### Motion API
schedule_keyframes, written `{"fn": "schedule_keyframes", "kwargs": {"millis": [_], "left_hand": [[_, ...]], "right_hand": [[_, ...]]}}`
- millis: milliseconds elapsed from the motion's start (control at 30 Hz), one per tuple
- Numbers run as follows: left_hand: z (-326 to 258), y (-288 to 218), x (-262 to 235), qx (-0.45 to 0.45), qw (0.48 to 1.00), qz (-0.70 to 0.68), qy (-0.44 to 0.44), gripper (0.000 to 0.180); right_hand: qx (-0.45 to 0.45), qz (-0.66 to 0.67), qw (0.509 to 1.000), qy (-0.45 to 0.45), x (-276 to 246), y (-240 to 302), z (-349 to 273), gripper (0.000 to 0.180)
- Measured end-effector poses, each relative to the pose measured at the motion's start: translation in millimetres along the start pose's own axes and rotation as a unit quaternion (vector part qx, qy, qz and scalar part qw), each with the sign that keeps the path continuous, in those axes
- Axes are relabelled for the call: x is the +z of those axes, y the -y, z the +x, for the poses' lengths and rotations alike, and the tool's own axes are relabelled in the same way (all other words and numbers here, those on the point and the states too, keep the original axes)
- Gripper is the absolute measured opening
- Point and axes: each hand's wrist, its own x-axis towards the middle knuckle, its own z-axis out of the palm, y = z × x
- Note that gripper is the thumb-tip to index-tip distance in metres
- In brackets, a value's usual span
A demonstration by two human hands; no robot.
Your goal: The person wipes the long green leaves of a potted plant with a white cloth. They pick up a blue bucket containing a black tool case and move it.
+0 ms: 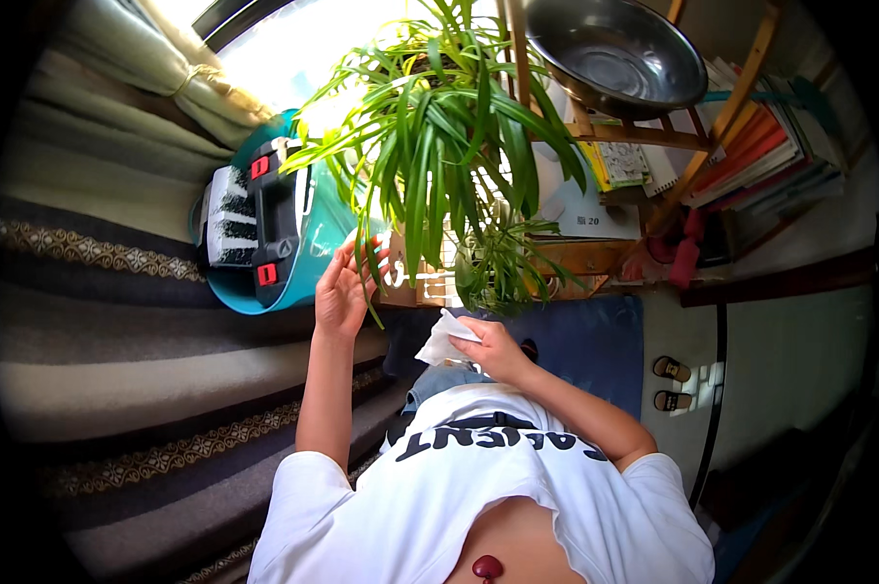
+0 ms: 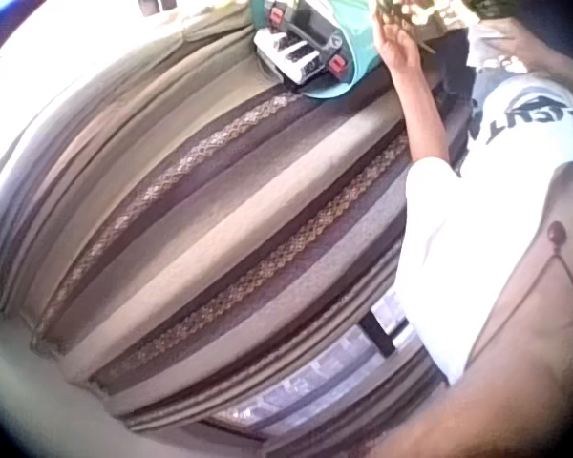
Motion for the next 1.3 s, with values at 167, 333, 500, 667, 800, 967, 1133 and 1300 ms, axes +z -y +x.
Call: {"fn": "schedule_keyframes", "kwargs": {"millis": [167, 333, 500, 667, 800, 967, 1133, 1300], "left_hand": [[-12, -26, -5, 0.068, 0.996, -0.062, 0.013, 0.049], [-7, -39, -10, 0.094, 0.993, -0.049, 0.059, 0.054], [0, -53, -20, 0.104, 0.986, -0.068, 0.116, 0.057], [5, -65, -28, 0.091, 0.983, -0.053, 0.151, 0.06], [13, -67, -36, 0.071, 0.982, -0.067, 0.162, 0.058], [20, -66, -41, 0.046, 0.978, -0.092, 0.181, 0.056], [24, -65, -41, 0.029, 0.974, -0.111, 0.195, 0.05], [23, -61, -39, -0.006, 0.963, -0.155, 0.22, 0.048]], "right_hand": [[0.053, -0.01, 0.998, 0.014, 2, -15, 2, 0.024], [0.09, -0.03, 0.995, -0.019, 1, -42, 19, 0.041], [0.154, 0.029, 0.986, -0.061, 10, -45, 43, 0.044], [0.234, -0.083, 0.967, -0.063, 13, -59, 74, 0.063], [0.196, -0.143, 0.967, -0.079, 5, -97, 90, 0.073], [0.21, -0.303, 0.924, -0.105, -19, -115, 80, 0.08], [0.191, -0.416, 0.874, -0.166, -33, -122, 52, 0.084], [0.161, -0.277, 0.926, -0.199, -37, -120, 26, 0.067]]}}
